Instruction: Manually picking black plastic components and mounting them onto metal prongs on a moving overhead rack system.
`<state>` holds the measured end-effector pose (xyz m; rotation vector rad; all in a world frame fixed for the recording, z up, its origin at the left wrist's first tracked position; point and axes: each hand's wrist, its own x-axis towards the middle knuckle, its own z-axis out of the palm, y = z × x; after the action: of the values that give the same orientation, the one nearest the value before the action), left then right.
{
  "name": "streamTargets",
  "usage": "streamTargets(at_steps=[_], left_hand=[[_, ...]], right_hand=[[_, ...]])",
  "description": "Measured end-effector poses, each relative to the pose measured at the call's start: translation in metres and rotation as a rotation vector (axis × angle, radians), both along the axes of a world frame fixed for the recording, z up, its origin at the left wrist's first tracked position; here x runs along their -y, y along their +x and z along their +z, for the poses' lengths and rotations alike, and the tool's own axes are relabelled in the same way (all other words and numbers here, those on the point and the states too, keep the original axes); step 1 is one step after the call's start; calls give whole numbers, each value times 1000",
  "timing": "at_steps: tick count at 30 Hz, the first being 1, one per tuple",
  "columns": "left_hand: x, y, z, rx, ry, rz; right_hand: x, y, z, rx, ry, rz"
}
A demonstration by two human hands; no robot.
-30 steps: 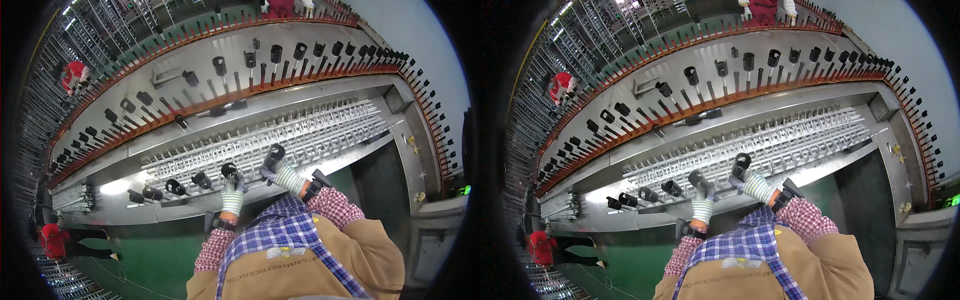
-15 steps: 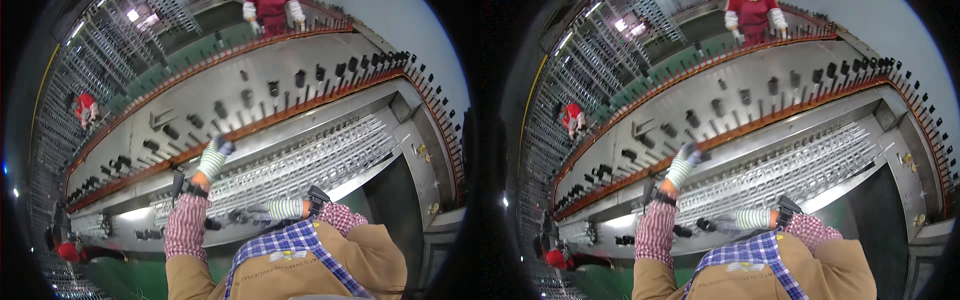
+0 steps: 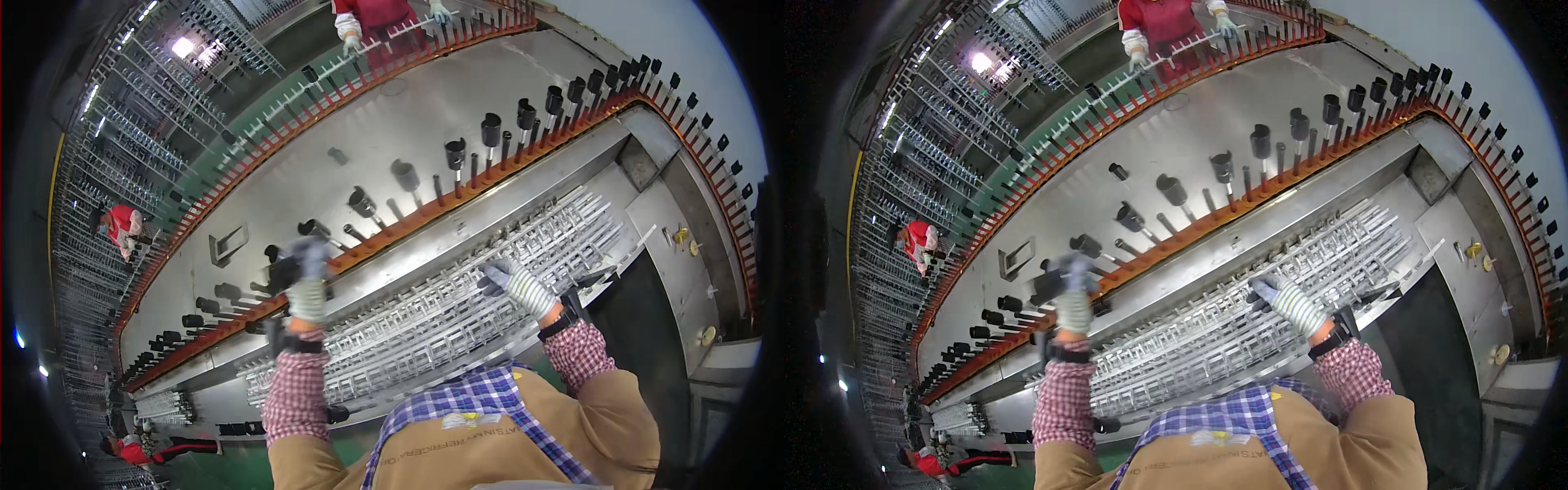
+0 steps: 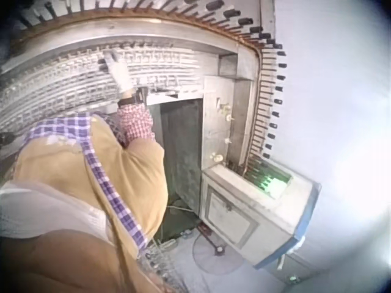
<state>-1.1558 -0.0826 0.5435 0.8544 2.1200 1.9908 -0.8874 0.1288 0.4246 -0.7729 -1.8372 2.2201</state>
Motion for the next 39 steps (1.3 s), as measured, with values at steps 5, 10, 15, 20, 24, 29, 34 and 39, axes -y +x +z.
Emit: streamTargets(at_steps=[5,10,15,20,24,29,34,39], left_hand=[[-113,-16,-115,14,-41,51],[-102,-58,-149,111,72,253],[-60,17,-47,-301,-75,249],[37,123,-36,-198,-334,197],[142,199,-82,299,-269,363],[189,211,-159,-411,-818,428],[174,219,-183,-240,-916,495],[192,195,-217,87,-224,554]], right_hand=[[-43,-24,12,-205,77,-4],[-139,-46,-2,-130,114,-415],[-247,-97,-45,-71,650,-596],[-258,-128,-13,14,901,-440],[-145,-101,64,-219,613,-440],[4,-17,39,49,194,14],[95,47,27,130,-43,218],[118,46,1,99,3,237]])
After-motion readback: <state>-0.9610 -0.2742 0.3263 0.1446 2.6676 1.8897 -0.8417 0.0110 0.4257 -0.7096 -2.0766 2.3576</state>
